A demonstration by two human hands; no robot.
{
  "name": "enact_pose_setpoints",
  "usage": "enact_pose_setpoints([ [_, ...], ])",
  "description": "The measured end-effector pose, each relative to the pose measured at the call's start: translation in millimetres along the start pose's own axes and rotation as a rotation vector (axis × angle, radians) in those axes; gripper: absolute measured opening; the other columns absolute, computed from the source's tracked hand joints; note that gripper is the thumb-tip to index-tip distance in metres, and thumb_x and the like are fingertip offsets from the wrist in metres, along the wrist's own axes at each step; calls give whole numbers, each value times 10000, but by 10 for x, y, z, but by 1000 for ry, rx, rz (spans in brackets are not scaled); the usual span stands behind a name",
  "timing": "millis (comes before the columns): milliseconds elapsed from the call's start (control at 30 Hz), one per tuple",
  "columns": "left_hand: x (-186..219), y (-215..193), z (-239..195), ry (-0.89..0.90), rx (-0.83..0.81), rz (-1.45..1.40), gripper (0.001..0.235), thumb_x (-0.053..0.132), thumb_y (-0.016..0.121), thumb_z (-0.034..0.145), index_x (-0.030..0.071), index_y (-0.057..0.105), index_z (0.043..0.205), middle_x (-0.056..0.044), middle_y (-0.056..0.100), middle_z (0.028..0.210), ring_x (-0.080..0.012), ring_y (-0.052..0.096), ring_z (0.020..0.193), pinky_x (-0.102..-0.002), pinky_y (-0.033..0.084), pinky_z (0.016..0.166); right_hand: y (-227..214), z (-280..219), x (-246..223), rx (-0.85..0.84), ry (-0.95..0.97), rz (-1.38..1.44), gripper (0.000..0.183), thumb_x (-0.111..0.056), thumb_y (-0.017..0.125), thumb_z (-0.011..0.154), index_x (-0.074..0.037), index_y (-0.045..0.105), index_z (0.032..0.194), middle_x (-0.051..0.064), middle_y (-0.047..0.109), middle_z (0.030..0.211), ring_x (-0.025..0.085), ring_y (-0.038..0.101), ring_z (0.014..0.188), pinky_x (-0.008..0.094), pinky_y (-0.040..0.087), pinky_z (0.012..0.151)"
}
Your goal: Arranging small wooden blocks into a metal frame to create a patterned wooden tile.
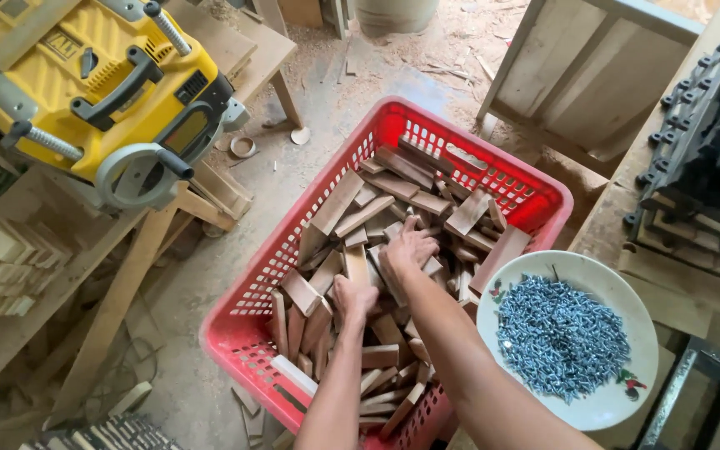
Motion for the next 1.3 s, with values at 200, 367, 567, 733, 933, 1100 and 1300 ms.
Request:
enact_pose_setpoints([
  [200,24,-128,50,-70,-63,-323,915,345,900,596,89,572,1411,-175,636,1369,-357,590,1321,-491,521,1065,-296,-522,-9,59,48,-72,689,-340,640,908,-136,287,1463,391,504,1364,513,584,1159,557,323,907],
  [367,300,-115,-549,-89,-260,-732,722,251,853,775,-82,588,1359,-305,642,1292,-369,630,1218,-508,557,932,-276,-971,288,30,53,255,816,-413,823,762,-109,340,1346,383,540,1285,534,637,1083,588,385,959],
  [567,-183,-17,-433,28,-225,-555,710,293,921,713,50,644,1320,-227,700,1185,-369,669,1147,-503,575,868,-276,-1392,619,-120,9,437,759,-397,734,696,-195,455,1372,228,576,1255,459,574,1230,548,466,994],
  [733,-46,-202,-734,94,-241,-508,762,333,944,702,98,617,1349,-200,696,1217,-323,671,1174,-489,574,904,-190,-1134,721,-205,46,549,753,-421,718,665,-169,547,1353,242,470,1386,423,414,1392,520,402,1100],
  [933,344,-300,-680,36,-242,-557,1004,393,915,715,66,407,1516,-220,584,1432,-358,559,1352,-499,481,1080,-352,-1431,772,-288,64,573,873,-591,732,584,-187,569,1340,218,691,1266,361,539,1359,500,432,1077],
  [1100,156,-519,-451,98,-111,-293,840,525,887,714,132,609,1402,-149,684,1332,-333,599,1316,-459,483,1088,-95,-1629,511,-307,42,972,809,-497,851,602,-67,638,1253,224,693,1216,350,619,1262,448,474,1050],
  [1300,23,-390,-399,55,-149,-373,661,443,966,611,220,739,1189,-58,763,1076,-270,734,1044,-425,599,865,18,-1736,468,-405,112,953,731,-469,914,569,-121,736,1186,120,751,1122,277,687,1163,446,528,981],
])
Point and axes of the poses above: each hand's wrist, its own z-axis towards the middle knuckle, its own y-axis out of the palm, x = y × z, the point moved 10 cm from there along z, towards the middle knuckle
